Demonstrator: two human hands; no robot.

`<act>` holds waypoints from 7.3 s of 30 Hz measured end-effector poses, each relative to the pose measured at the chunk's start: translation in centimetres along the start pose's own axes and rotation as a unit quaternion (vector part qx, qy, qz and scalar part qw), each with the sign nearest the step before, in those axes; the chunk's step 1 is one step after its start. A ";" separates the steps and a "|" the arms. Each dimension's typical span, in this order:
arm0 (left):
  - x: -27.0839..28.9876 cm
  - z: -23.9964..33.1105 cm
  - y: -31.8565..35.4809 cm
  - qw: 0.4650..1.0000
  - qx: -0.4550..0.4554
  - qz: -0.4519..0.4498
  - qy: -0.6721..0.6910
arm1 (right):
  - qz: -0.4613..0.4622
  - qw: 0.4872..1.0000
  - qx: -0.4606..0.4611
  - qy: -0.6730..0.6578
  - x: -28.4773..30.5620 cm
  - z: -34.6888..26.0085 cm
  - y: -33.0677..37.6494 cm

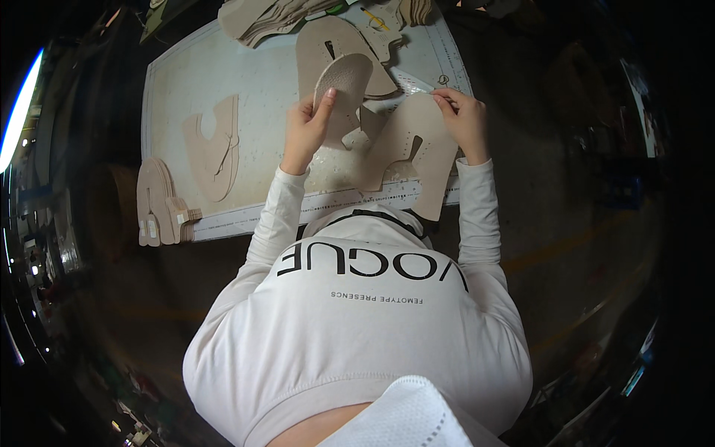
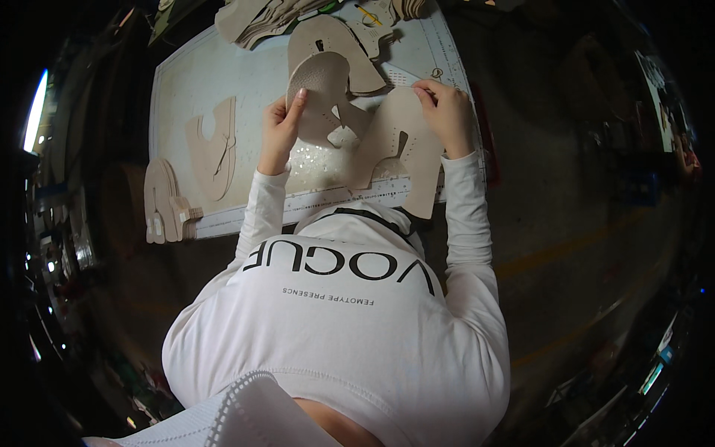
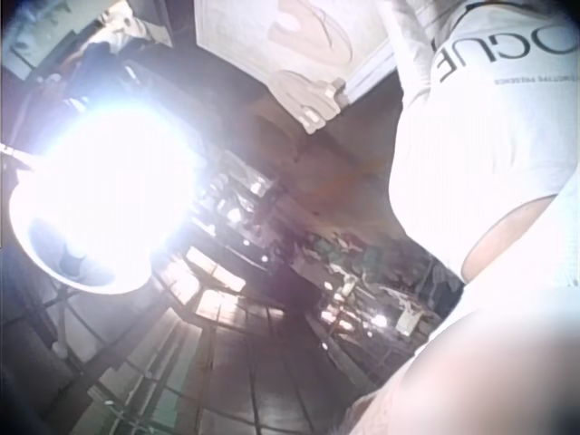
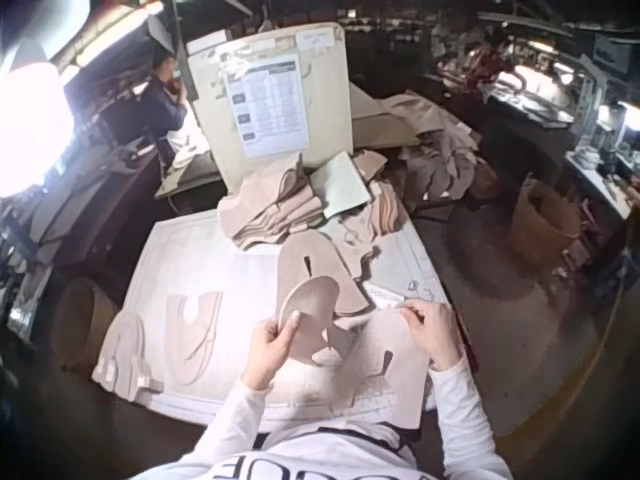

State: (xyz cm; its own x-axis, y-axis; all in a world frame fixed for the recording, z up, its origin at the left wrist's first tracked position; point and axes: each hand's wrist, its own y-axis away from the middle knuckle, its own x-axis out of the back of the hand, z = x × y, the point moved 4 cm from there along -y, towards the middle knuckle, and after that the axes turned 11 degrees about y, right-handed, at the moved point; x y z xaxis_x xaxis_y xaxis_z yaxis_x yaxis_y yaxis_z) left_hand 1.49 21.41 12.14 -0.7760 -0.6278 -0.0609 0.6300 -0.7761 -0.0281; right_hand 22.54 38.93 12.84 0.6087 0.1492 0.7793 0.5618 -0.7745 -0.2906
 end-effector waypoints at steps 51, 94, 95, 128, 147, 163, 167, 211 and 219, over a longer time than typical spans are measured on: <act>-2.8 5.2 4.5 0.964 0.130 -0.115 0.203 | -0.161 0.810 -0.156 -0.541 0.3 -10.3 5.5; -0.2 5.7 -5.4 0.940 -0.261 0.178 -0.130 | -0.375 0.835 0.050 -0.399 -4.9 -9.6 2.3; 0.0 5.7 -5.5 0.934 -0.268 0.188 -0.142 | -0.384 0.826 0.051 -0.410 -4.7 -9.7 2.7; 0.9 -5.2 -5.2 0.992 0.096 -0.068 -0.052 | -0.339 0.773 0.008 -0.537 0.6 -9.5 2.7; -3.6 3.2 -1.8 0.973 0.005 -0.225 -0.056 | 0.065 0.978 0.163 -0.112 -1.0 -11.2 0.5; -5.1 3.7 1.9 0.972 0.093 -0.210 0.036 | 0.249 0.963 0.098 0.036 2.8 -9.8 -5.2; -5.0 3.2 2.9 0.965 0.140 -0.220 0.041 | 0.272 0.957 0.089 0.042 3.8 -9.8 -6.2; -2.2 -12.1 3.5 0.962 0.127 -0.101 -0.218 | 0.046 0.987 0.140 -0.061 14.8 -4.8 2.6; -4.4 -12.5 3.4 0.979 -0.028 -0.100 -0.176 | -0.106 0.958 -0.192 -0.185 -0.3 12.5 0.5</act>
State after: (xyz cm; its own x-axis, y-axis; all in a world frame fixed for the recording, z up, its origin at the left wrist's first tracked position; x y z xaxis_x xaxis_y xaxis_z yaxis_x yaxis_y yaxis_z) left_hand 7.42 22.30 -0.20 -0.8401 -0.4522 0.2994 0.4567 -0.8877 -0.0593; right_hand 29.66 46.15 5.52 0.7007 0.4808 0.5271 0.4901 -0.8613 0.1342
